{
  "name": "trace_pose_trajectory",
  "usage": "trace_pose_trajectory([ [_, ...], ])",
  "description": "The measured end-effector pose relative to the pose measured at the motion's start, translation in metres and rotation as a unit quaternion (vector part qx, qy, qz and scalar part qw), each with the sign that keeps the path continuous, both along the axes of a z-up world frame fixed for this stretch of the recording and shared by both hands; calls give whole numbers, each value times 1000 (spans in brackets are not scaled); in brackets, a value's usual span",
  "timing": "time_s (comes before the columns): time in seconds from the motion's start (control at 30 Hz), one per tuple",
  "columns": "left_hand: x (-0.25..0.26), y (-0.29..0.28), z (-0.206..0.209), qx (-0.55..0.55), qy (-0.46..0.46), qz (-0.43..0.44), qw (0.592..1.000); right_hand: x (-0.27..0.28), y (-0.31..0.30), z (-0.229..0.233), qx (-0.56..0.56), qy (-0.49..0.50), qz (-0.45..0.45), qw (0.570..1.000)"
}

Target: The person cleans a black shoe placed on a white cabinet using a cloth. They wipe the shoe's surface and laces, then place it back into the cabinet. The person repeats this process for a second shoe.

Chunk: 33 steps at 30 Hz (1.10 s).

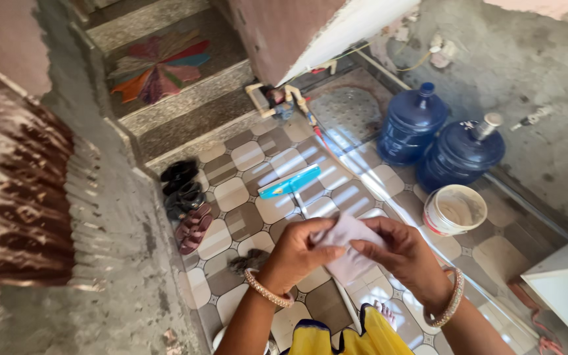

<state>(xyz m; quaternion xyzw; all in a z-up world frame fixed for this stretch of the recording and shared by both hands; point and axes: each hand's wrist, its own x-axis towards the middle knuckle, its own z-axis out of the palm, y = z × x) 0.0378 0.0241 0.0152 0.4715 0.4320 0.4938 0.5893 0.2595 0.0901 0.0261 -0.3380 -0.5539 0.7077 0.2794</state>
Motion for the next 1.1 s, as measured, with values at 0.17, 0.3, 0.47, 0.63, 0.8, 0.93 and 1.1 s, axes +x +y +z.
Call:
trace_pose_trajectory([
  [0.17,33,8,5,15,-45,51,998,27,-19,-35,-80,-36,-93,992],
  [0.3,59,12,-3,98,112,75,986,45,-29,-39,-92,-40,-85,991],
  [0.47,83,27,-25,96,178,75,976,61,-35,-31,-123,-63,-146,980],
  [0.63,117,43,-25,6,156,123,980,88,-44,-26,-104,-75,-195,972],
  [0.8,147,59,22,269,166,10,949,128,-49,-32,-130,-99,-225,961],
  [0.93,176,82,34,258,174,-214,926,169,-46,-31,-130,-94,-229,960],
  [1.1,208,113,16,-5,93,-339,936,223,-48,-5,-150,-83,-247,954],
])
